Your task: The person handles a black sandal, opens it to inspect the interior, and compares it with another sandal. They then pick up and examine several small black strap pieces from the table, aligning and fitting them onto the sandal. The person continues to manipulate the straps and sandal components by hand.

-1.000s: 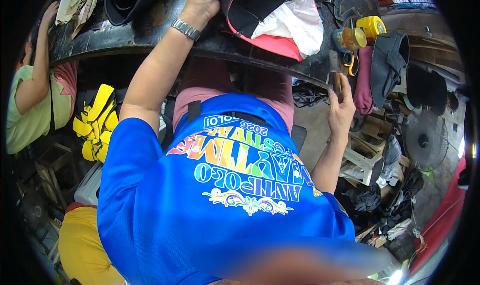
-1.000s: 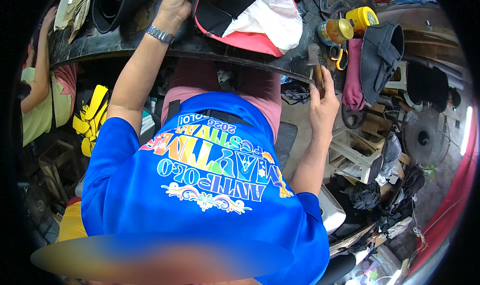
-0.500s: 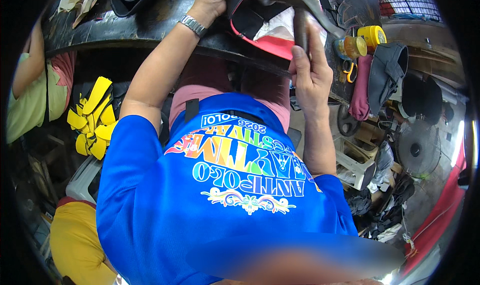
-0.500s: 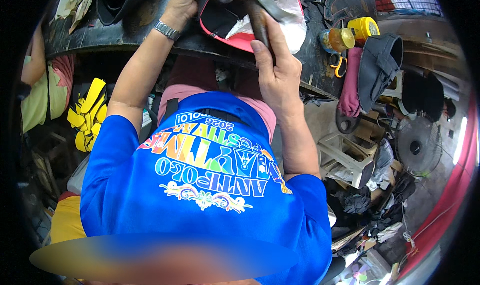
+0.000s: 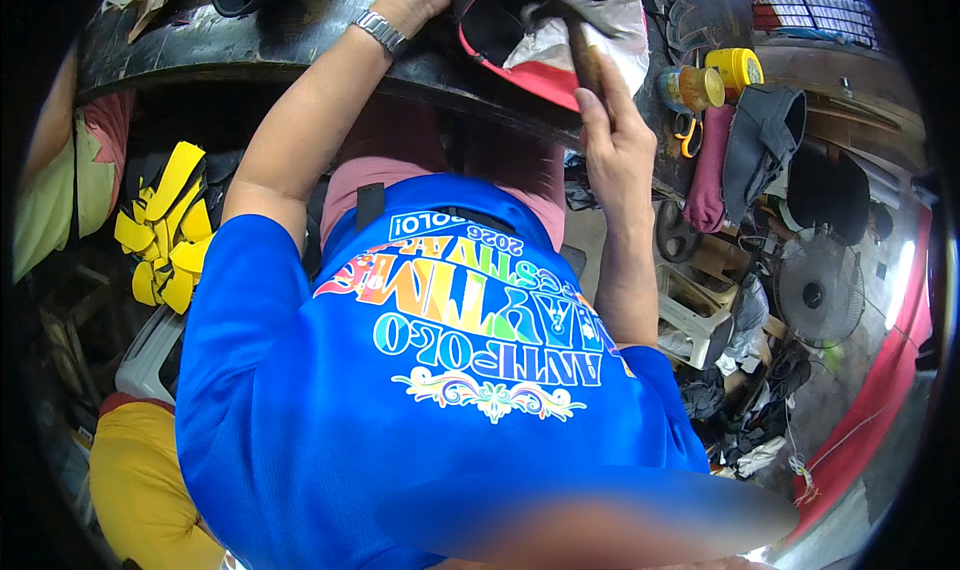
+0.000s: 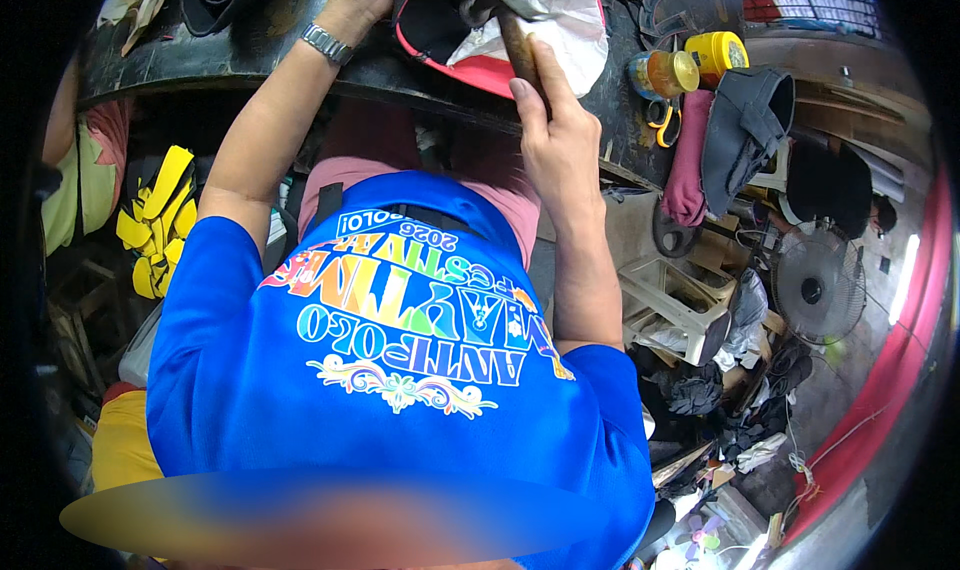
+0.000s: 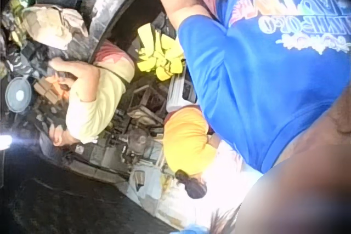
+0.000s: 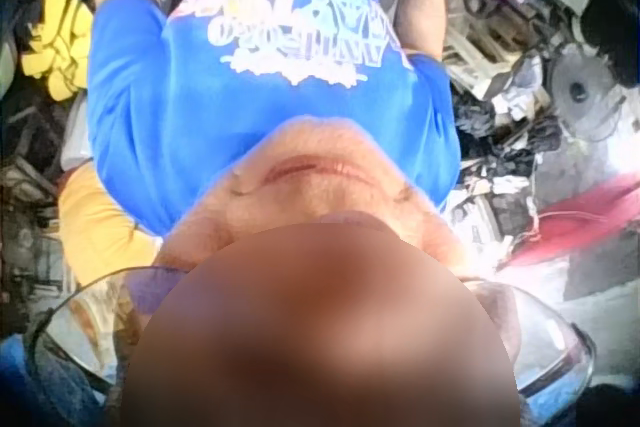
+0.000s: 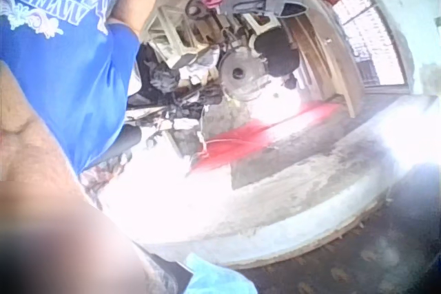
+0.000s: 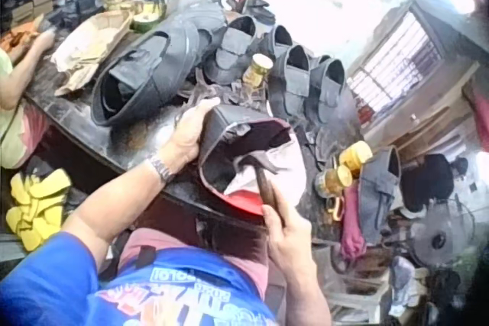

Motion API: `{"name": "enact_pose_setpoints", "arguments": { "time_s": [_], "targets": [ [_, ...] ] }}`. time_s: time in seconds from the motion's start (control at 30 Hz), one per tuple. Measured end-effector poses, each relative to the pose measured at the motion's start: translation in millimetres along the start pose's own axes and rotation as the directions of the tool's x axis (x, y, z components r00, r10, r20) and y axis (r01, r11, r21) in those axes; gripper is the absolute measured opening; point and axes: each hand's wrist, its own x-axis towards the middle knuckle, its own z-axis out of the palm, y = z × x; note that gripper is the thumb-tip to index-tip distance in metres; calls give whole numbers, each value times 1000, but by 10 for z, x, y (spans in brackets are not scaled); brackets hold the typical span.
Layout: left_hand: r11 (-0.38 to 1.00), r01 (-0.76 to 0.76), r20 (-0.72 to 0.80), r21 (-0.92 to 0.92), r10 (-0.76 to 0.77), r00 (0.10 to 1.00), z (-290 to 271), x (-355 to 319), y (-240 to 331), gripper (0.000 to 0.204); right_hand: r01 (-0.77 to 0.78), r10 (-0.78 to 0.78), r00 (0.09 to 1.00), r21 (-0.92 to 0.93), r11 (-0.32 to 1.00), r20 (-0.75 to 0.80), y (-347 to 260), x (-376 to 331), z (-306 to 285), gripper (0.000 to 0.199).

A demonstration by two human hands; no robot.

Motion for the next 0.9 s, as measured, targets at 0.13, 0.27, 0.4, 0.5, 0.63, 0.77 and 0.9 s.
{"name": "enact_pose_setpoints", "arguments": {
  "time_s": [0.13,0.27,0.4,0.5,0.63,0.77,0.9],
  "targets": [
    [1000,13,22,-25,-12,1000,-5,5,2,29,72,-72,997,-12,997,15,77,-103,-40,49],
    [1000,-8,45,6,8,999,-15,18,9,30,-77,80,994,-38,996,81,70,-187,-124,49],
    [998,55,44,-30,-54,998,-24,32,13,31,179,-174,982,75,981,-79,65,-170,-23,50],
    [999,16,59,-29,-14,998,-17,53,5,32,100,-93,992,-75,992,86,57,-113,4,48],
    [1000,18,44,-25,-17,999,-14,48,7,31,96,-102,995,207,974,19,-54,-104,-100,48],
    [999,35,36,4,-35,999,23,45,5,31,244,-233,968,-131,961,90,-128,21,91,53],
    [999,43,-3,18,-43,999,32,30,27,34,116,-99,984,-112,987,151,-130,107,-68,47]
  ]
}}
